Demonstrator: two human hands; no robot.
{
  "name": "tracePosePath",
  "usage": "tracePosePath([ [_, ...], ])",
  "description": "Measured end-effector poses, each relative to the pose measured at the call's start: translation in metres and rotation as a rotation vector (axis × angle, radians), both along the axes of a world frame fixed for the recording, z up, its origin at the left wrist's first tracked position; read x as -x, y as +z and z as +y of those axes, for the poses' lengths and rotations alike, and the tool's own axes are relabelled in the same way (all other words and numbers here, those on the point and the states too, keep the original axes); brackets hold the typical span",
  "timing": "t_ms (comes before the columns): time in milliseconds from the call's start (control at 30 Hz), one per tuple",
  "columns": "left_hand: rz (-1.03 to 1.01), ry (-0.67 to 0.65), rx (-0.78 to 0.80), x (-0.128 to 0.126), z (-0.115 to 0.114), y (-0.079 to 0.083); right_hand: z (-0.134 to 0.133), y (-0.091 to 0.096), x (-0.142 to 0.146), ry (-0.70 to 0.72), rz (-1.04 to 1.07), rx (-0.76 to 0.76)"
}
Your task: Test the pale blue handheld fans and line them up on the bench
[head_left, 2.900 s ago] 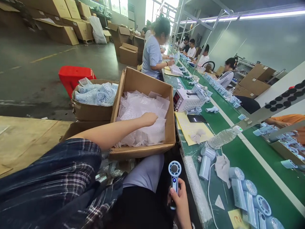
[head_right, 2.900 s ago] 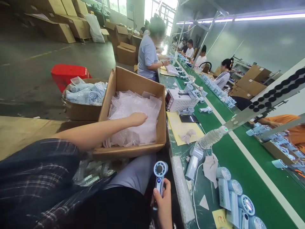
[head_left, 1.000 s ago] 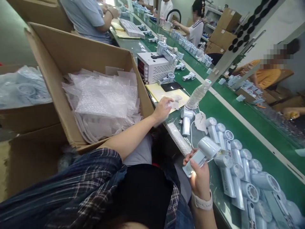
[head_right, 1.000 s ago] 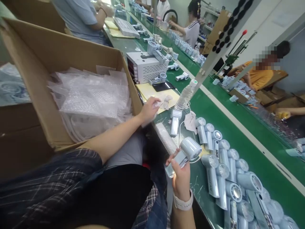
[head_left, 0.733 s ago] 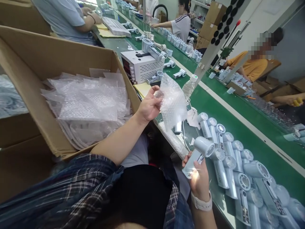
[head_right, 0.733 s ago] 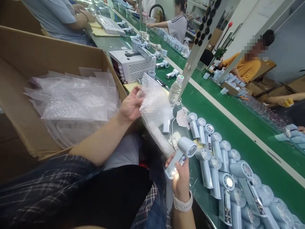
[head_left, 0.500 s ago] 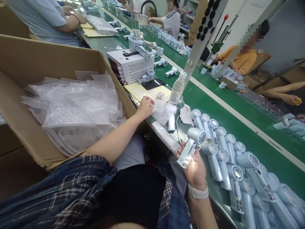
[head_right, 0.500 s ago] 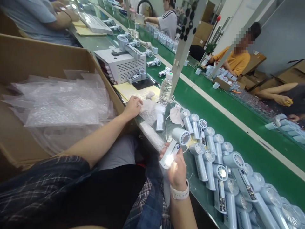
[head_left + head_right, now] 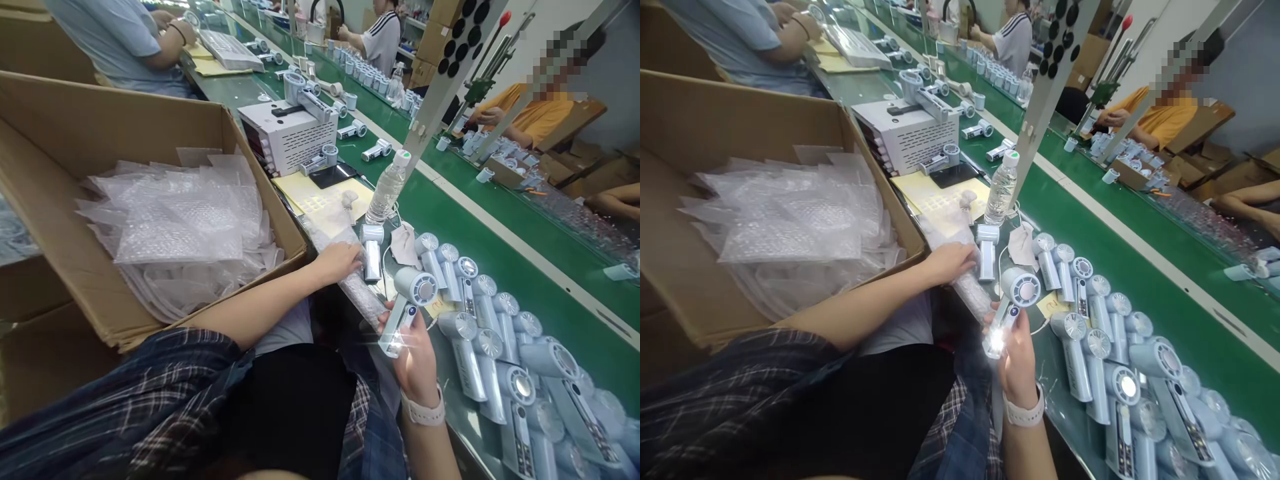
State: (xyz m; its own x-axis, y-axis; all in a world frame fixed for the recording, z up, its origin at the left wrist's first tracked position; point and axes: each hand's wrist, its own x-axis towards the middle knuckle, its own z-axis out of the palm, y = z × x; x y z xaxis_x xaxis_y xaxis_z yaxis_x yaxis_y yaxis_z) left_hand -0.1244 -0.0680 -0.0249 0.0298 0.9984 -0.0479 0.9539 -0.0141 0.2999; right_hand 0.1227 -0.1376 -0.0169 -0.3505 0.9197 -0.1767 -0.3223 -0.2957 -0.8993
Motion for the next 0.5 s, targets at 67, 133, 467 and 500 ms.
tracePosePath([
  [67,-0.002,0.007,0.052,0.004,-0.003,0.002,-0.001,-0.002,0.001,0.013,-0.037,-0.004],
  [133,-0.014,0.015,0.083,0.007,-0.006,0.003,-0.001,-0.006,0.003,0.011,-0.07,-0.017],
  [467,-0.317,-0.177,0.168,0.009,-0.02,0.018,0.003,-0.02,0.004,-0.064,-0.593,-0.36],
  [500,-0.356,-0.191,0.165,0.008,-0.022,0.018,0.002,-0.02,0.006,-0.072,-0.585,-0.385],
])
